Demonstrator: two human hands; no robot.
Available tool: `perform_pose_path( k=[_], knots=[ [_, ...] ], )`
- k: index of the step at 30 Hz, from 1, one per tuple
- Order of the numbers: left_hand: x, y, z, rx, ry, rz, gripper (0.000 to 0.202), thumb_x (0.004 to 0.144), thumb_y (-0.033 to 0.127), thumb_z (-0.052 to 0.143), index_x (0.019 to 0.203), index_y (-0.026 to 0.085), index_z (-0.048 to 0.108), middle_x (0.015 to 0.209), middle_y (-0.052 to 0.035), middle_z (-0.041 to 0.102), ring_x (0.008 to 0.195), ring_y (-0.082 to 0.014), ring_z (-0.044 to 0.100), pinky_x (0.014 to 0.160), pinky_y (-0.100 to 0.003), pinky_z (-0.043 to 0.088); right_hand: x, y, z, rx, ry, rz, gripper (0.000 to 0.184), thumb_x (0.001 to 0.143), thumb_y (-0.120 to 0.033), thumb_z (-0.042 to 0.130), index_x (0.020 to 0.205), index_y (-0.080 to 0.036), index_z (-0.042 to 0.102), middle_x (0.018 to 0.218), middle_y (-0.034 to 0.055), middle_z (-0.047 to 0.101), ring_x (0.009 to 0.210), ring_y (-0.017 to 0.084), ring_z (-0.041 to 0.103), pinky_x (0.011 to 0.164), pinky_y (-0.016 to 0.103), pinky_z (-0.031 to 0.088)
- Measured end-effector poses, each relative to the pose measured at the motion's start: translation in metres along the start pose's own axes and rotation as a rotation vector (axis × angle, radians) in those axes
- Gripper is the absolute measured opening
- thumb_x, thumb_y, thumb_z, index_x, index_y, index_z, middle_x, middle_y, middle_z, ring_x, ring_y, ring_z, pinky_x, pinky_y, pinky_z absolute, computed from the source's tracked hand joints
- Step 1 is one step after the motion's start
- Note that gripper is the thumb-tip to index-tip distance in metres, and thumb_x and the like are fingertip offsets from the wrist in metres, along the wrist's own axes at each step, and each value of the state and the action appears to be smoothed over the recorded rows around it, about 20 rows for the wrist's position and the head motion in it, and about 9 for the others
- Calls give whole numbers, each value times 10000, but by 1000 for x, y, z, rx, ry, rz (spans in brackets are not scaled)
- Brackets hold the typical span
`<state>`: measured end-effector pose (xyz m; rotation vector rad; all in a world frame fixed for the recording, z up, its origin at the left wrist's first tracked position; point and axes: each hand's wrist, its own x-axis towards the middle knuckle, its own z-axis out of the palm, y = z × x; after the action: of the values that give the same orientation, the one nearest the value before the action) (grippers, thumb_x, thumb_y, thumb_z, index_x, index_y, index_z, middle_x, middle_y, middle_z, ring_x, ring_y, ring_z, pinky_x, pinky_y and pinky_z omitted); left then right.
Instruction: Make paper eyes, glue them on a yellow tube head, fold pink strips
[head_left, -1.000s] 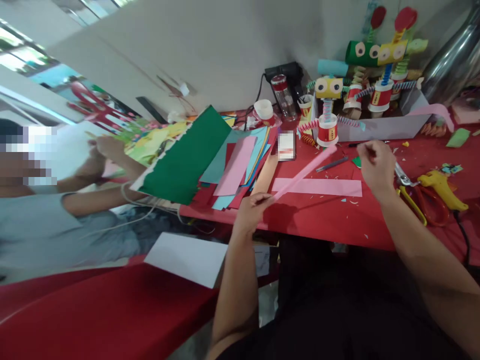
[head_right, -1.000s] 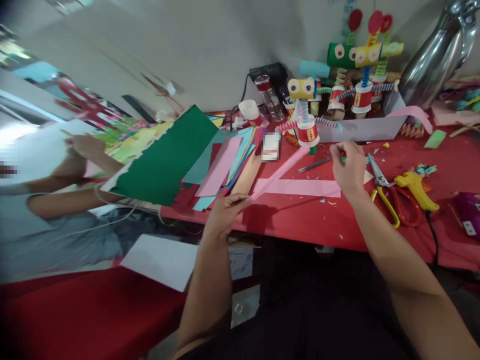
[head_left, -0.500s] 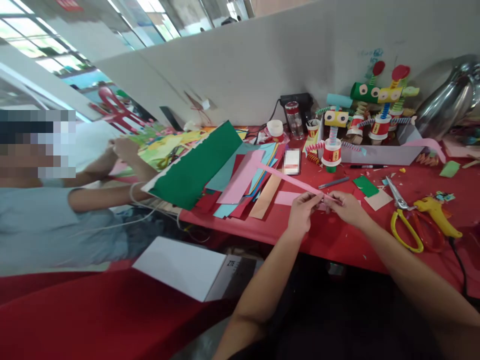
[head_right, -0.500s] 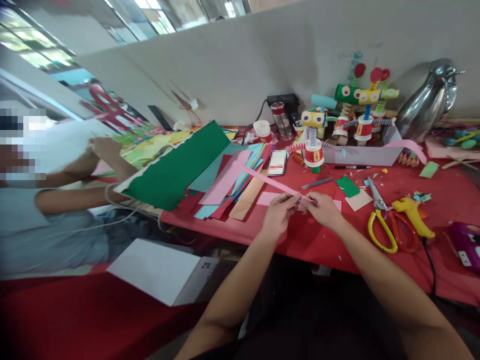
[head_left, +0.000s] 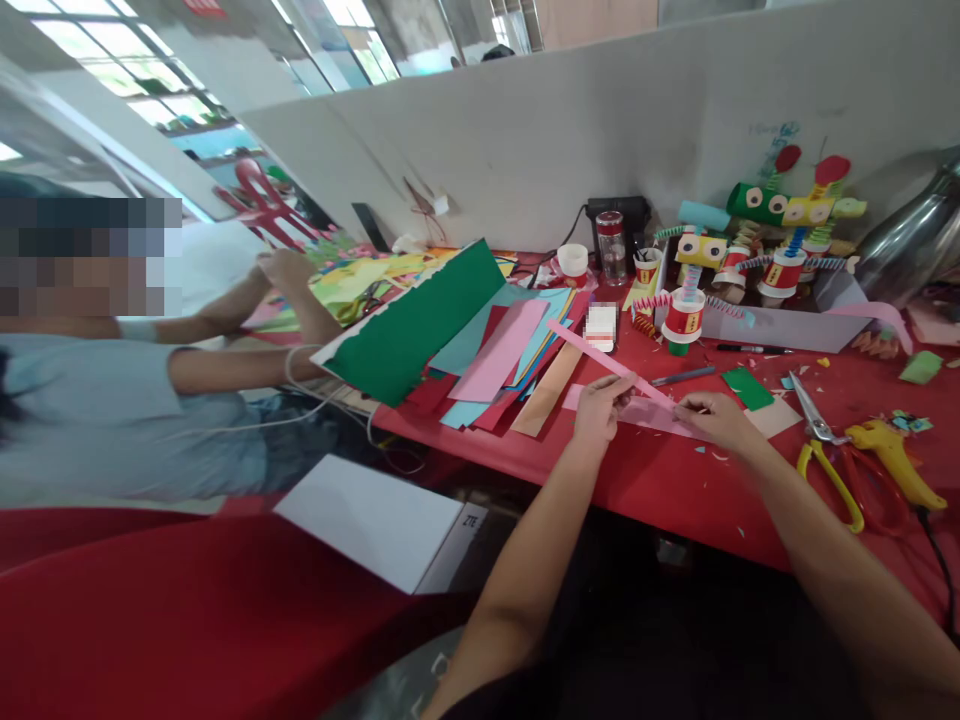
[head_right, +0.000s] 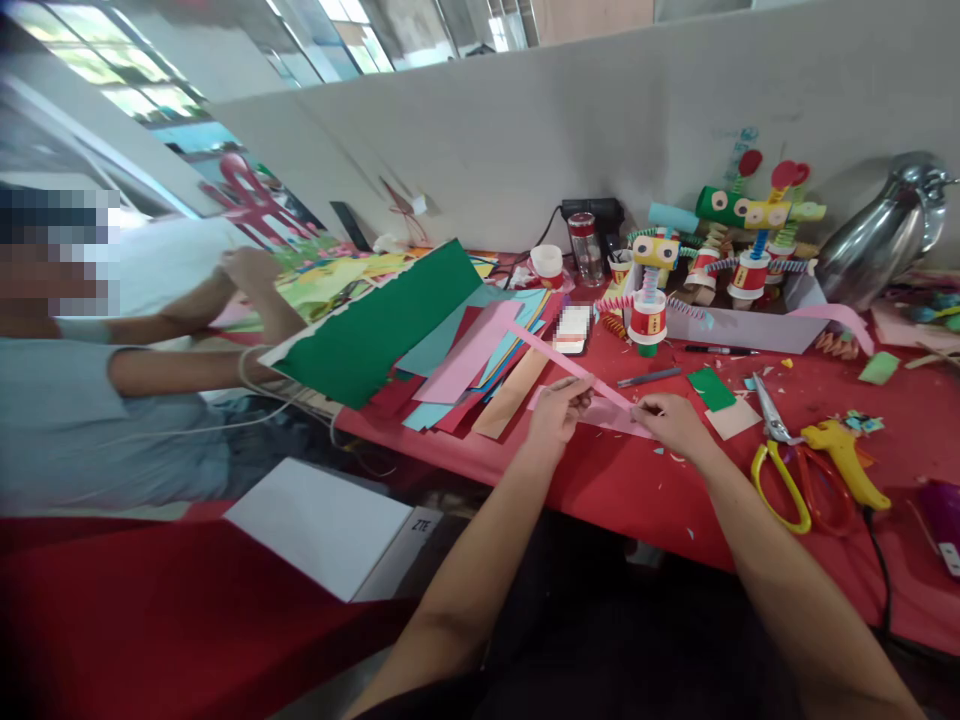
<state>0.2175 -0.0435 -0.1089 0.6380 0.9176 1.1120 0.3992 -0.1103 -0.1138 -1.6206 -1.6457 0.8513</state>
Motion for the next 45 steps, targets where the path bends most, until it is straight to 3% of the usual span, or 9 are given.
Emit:
perform_pose_path(
  k=[8,11,14,18,21,25,31,37,45],
  knots=[
    [21,22,-21,-72,125,27,241,495,154,889,533,116,654,477,7,581,424,-31,448,409,-154,275,1,-2,-22,-42,-127,74,239,757,-426,599,661,-224,684,704,29,716,702,206,649,655,311,465],
    [22,24,-25,-100,153,31,238,530,138,880,532,108,644,475,6,576,418,-30,459,409,-148,298,-2,-5,-27,21,-89,93,333,719,-491,686,919,-230,737,848,58,738,818,239,672,726,348,512],
    [21,24,-24,-143,181,29,228,559,111,871,553,109,643,480,20,570,442,-36,510,428,-132,339,-5,-10,-33,112,153,48,698,526,-504,858,1154,-256,682,1048,73,718,949,260,651,783,379,526],
    [20,24,-24,-217,232,16,199,625,68,835,591,113,644,519,25,603,459,-31,555,430,-108,365,-7,-15,-47,378,638,-34,428,633,-617,778,799,-235,680,723,7,654,663,162,578,607,301,463],
    [19,27,-25,-272,269,-5,177,731,50,760,616,115,642,527,26,610,450,-24,563,411,-93,369,-6,-15,-54,579,825,-48,482,695,-668,713,587,-233,537,473,-60,422,427,90,347,429,260,279],
    [15,33,-17,-340,298,-33,195,810,29,682,644,122,640,530,32,611,451,-18,573,420,-76,402,-3,-14,-41,682,675,94,612,705,-760,618,489,-246,366,406,-75,305,379,75,261,381,258,218],
    [-1,18,21,-380,239,-94,242,826,-14,630,626,122,634,569,16,652,532,-43,640,493,-100,482,-3,-25,5,716,429,170,385,565,-513,866,688,-231,633,627,-25,625,570,127,547,517,263,467],
    [-12,-1,37,-356,174,-128,259,741,-48,704,583,128,600,547,24,639,521,-55,646,501,-102,478,-2,-16,8,756,538,201,219,949,-380,600,966,-169,655,929,31,684,789,142,642,728,329,559],
    [-11,2,33,-352,210,-133,294,754,-59,690,583,141,559,552,35,620,499,-46,638,469,-84,466,-1,-12,-2,844,699,133,236,725,-468,778,716,-263,662,724,21,702,752,210,663,744,381,565]
  ],
)
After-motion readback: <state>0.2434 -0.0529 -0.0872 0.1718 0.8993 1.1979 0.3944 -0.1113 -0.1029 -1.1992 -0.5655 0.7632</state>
